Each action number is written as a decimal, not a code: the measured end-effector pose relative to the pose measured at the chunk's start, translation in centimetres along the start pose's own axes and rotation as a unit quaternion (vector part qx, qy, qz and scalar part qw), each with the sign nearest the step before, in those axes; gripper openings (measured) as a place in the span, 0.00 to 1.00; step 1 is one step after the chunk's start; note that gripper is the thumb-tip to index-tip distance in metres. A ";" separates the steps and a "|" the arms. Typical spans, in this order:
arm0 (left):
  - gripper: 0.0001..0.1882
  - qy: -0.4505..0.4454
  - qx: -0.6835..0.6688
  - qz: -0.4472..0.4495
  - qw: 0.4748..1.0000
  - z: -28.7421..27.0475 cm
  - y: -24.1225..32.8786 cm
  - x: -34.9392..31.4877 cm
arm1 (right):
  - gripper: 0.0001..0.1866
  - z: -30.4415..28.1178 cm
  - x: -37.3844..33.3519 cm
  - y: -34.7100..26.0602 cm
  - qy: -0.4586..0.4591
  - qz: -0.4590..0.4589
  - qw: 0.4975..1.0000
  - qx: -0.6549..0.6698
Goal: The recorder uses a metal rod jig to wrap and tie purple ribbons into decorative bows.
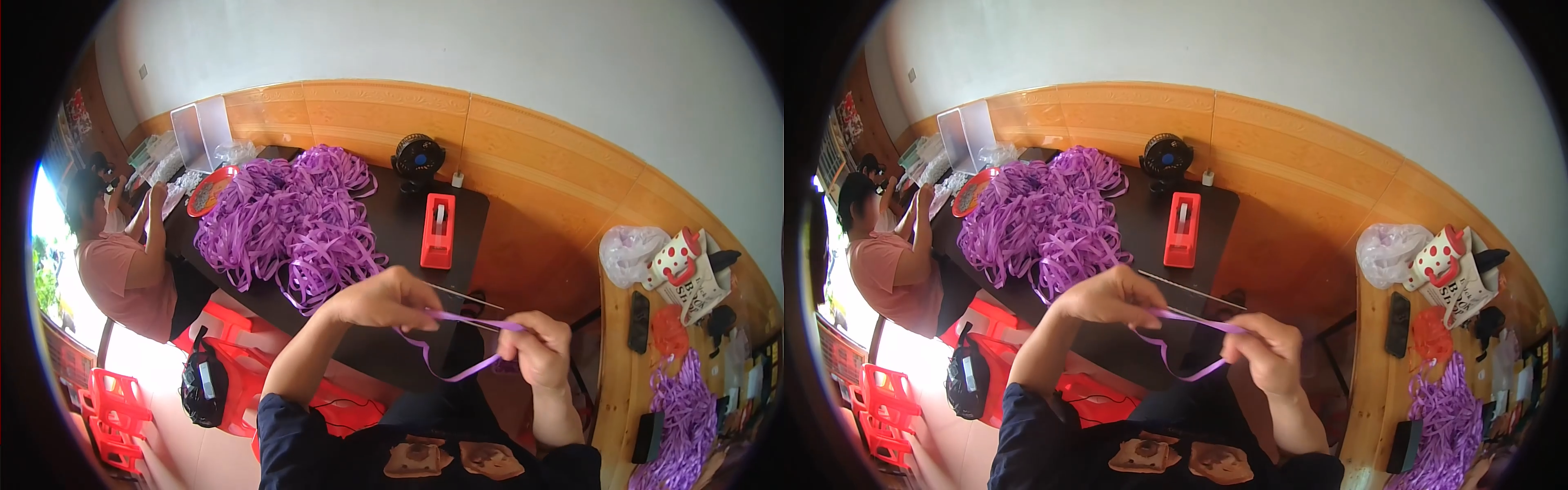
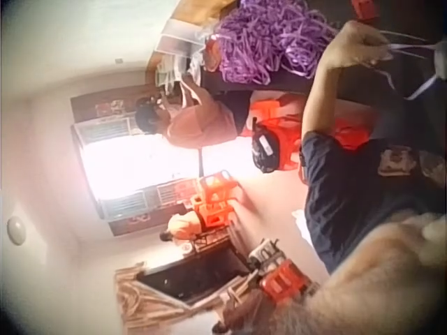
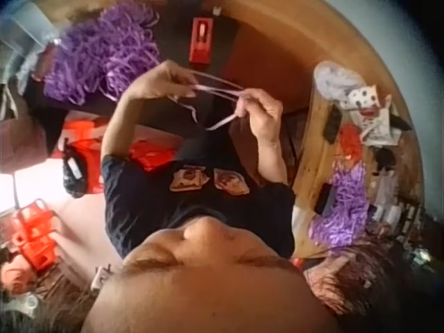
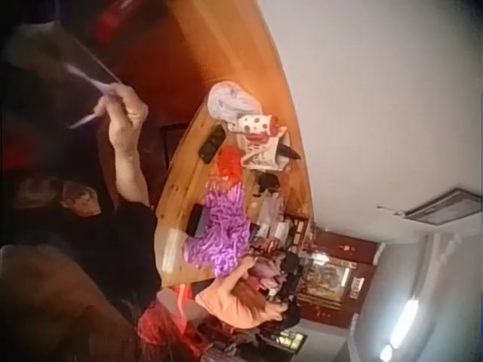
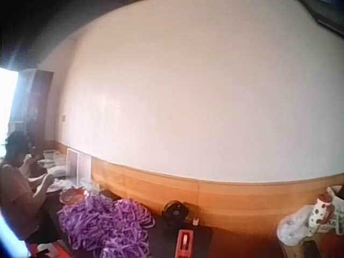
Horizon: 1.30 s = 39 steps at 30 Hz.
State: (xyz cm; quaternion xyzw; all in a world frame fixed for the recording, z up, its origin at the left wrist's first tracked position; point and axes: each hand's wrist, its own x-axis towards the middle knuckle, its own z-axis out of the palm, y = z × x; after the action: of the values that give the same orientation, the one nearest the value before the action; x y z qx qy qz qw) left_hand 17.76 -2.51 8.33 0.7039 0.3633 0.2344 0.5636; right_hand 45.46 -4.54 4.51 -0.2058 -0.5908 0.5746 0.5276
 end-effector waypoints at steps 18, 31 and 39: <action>0.09 -0.066 -0.267 -0.034 0.961 7.6 -5.0 3.4 | 0.33 -3.2 -5.0 4.5 -0.036 -0.012 0.983 -0.179; 0.13 -0.062 -0.290 -0.037 0.954 9.6 -4.9 3.0 | 0.11 -2.8 -1.9 2.5 -0.127 -0.166 0.909 -0.361; 0.13 -0.036 -0.256 -0.045 0.965 8.8 -3.8 4.3 | 0.14 -2.6 -0.2 0.9 -0.143 -0.179 0.894 -0.385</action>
State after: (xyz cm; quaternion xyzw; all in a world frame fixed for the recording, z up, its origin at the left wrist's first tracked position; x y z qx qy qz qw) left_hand 26.06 -4.26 2.07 0.5274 0.3020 0.2688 0.7473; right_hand 47.47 -3.24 3.12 -0.1991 -0.8617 0.2213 0.4108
